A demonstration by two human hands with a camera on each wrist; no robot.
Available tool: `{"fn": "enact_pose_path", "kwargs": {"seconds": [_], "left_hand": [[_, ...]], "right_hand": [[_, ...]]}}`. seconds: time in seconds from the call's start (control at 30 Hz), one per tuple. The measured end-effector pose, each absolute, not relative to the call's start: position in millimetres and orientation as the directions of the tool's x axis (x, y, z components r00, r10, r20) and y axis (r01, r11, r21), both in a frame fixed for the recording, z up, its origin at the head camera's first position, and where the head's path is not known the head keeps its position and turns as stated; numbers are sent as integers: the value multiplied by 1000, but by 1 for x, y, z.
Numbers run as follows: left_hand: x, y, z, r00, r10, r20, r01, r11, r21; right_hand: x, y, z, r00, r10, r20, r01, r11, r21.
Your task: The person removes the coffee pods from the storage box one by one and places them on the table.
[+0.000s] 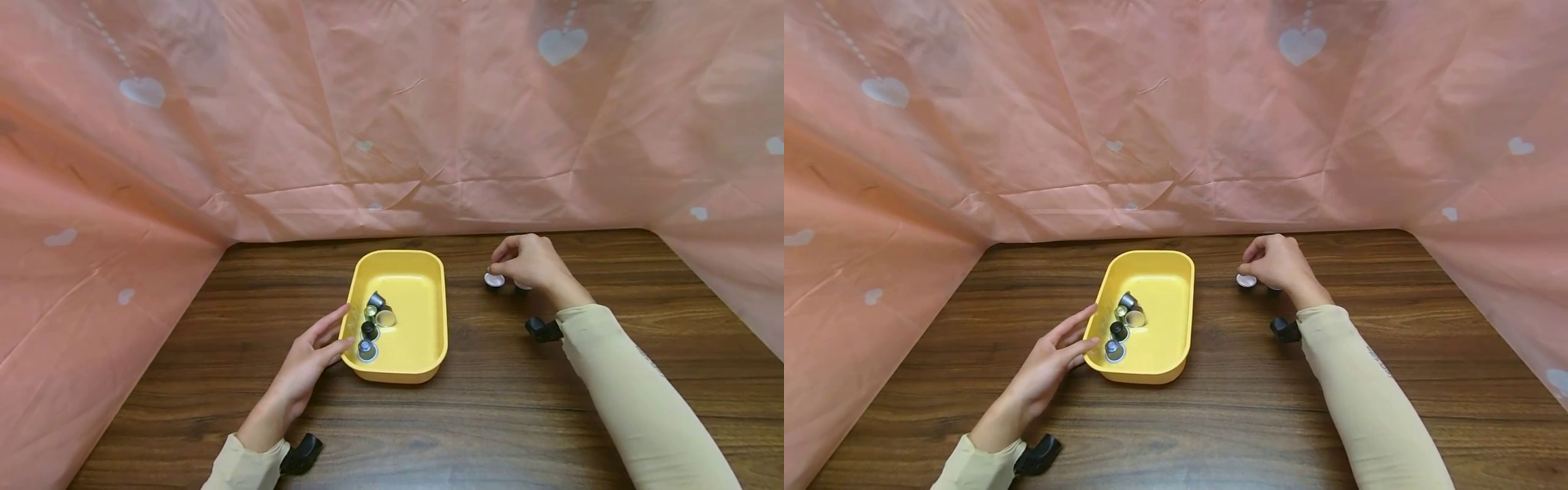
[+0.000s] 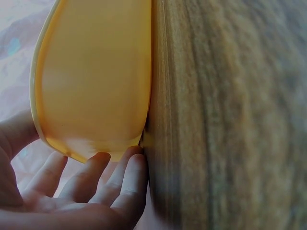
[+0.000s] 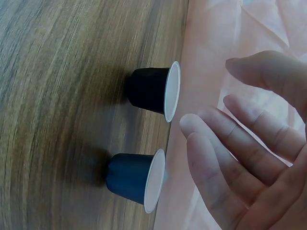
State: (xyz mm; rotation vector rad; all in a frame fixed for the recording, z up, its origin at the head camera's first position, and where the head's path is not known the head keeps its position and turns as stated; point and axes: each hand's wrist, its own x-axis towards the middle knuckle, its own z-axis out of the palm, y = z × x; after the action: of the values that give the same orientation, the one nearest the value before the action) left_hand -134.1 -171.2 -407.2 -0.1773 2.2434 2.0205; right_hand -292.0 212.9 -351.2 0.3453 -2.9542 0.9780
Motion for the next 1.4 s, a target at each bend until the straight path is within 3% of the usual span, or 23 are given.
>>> {"fn": "enact_pose_path", "kwargs": {"seconds": [0.5, 0.87, 1.4], "left_hand": [[-137, -171, -406, -986, -11, -169, -169, 111, 979], [-137, -170, -406, -985, 1, -174, -173, 114, 978], [-134, -172, -405, -984, -6, -177, -176, 111, 978]], "right_hand": [[-291, 197, -344, -969, -221, 107, -236, 710, -663], [-288, 178, -336, -963, -270, 20, -140, 432, -891], [-284, 162, -351, -951, -302, 70, -140, 215, -966]]}}
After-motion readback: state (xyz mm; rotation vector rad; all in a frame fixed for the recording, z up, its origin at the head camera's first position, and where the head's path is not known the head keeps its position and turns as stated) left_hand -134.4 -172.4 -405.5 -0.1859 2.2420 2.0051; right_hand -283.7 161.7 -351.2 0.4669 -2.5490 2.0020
